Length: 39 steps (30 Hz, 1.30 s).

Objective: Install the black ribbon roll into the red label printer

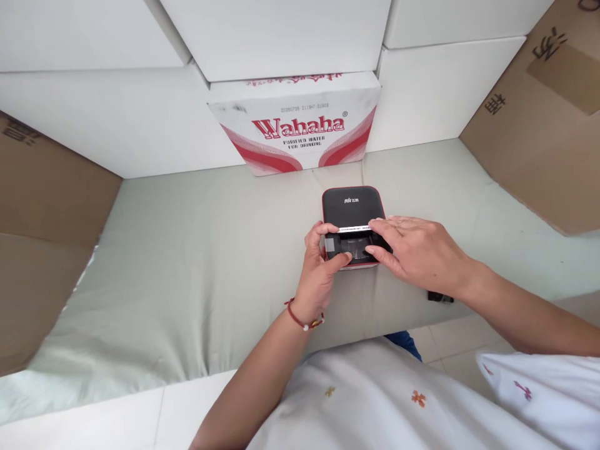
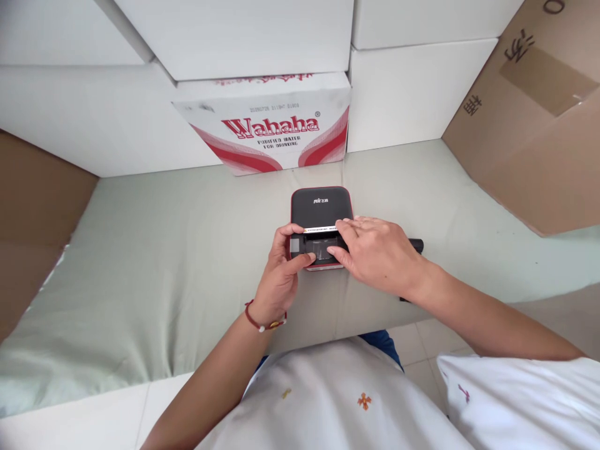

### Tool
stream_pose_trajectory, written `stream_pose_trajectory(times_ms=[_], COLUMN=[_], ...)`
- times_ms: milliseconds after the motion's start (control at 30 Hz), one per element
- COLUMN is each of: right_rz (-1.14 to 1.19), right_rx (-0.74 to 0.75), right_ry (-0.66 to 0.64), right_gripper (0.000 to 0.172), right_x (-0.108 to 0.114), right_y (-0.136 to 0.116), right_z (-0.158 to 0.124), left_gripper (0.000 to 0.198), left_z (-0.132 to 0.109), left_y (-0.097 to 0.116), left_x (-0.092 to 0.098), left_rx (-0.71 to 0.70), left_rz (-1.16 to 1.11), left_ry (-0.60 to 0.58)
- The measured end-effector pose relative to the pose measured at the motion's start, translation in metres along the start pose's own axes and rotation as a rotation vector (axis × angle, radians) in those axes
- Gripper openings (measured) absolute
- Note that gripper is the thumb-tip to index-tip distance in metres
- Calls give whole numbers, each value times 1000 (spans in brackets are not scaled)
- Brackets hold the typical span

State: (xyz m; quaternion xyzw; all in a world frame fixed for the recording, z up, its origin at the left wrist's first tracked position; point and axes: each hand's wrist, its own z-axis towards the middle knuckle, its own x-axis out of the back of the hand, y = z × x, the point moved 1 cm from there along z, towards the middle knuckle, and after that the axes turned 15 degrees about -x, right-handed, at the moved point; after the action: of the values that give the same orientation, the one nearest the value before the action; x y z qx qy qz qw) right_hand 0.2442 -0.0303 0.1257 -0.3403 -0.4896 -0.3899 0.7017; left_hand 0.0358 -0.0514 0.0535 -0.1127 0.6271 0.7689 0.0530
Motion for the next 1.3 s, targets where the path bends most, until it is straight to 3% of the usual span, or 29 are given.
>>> stream_pose_trajectory(times_ms=[133,267,367,467,633,867,1100,1300], right_rz=[-9,65,204,352,385,366,333,321], right_rx=[-48,-140,-184,-136,-27,-22,-22,17], right_ry=[24,68,202,270,283,275,189,170], right_gripper=[34,28,28,33,35,39,48,38], right_x=[-4,-10,-18,-29,-42,-42,-43,-38], right_y=[2,3,-9,-30,-48,-51,-52,-56], right_z=[0,-2,-10,-24,-43,-51,-54,-49], left_gripper=[47,48,52,57,81,79,100,101], left_z=[2,4,4,3,14,43,42,42], left_y=[6,6,4,2,-7,-32,-47,-51], left_x=[1,0,0,2,14,25,30,29], left_rx=[113,99,94,97,72,64,27,-40], left_rz=[-51,-66,-61,-72,-177,-356,-437,-441], left_ry=[-22,-16,-15,-28,14,-31,-109,-196])
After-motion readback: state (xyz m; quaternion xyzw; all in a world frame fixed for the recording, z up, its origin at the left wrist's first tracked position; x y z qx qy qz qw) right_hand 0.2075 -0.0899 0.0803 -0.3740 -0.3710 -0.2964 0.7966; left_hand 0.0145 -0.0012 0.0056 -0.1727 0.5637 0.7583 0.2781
